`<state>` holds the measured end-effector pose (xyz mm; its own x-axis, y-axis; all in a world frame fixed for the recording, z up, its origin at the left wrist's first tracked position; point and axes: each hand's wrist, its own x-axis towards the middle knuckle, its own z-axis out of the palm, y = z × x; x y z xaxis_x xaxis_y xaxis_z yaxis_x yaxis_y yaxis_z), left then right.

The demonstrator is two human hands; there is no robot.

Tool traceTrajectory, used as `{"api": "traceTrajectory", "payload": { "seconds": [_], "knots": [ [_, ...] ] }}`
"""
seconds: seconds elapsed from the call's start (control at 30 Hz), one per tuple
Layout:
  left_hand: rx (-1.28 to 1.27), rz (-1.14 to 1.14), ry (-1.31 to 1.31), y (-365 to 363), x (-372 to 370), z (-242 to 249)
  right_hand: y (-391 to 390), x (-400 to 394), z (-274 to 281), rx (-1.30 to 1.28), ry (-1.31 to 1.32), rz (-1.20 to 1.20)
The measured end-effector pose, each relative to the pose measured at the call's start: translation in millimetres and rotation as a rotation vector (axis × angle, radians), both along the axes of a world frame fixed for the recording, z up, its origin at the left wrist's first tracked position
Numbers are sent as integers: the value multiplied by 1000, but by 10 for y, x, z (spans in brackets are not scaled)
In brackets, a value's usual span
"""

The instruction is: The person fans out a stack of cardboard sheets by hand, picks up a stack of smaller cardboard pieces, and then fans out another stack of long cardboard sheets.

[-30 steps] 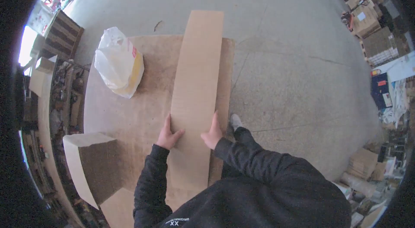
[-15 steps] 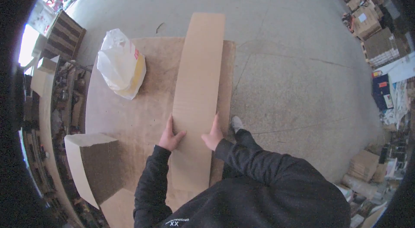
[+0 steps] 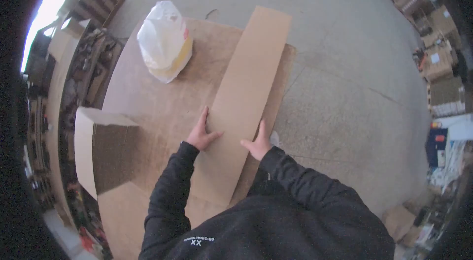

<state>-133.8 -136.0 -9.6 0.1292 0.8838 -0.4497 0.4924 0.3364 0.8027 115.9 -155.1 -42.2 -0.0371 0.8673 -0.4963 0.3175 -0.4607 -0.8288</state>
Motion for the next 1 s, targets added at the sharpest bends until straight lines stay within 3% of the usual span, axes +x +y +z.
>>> {"api": "traceTrajectory", "payload": {
  "seconds": [0.1, 0.2, 0.3, 0.4, 0.47, 0.57, 0.73, 0.9, 1.0],
  "knots": [
    [143, 152, -49, -144, -103, -1, 58, 304, 288, -99, 84, 67],
    [425, 422, -46, -490, -21, 367, 75, 727, 661, -182, -16, 302],
    [552, 487, 103, -1053, 162, 694, 2, 1045, 969, -334, -170, 782],
    [235, 261, -6, -1680, 504, 721, -10, 1135, 1153, -438, -178, 1280],
    [-41, 109, -193, -2073, 784, 557, 75, 1118, 1168, -470, -169, 1466],
    [-287, 77, -283, -2399, 1053, 568, 305, 1055, 1167, -451, -271, 1760],
    [-323, 175, -328, -2673, 1450, 709, 512, 948, 1229, -208, -521, 2152],
    [-219, 263, -184, -2803, 1982, 744, 546, 942, 1097, 86, -663, 2340],
    [-258, 350, -127, -2861, 2226, 798, 575, 888, 952, -55, -599, 2393]
  ]
}}
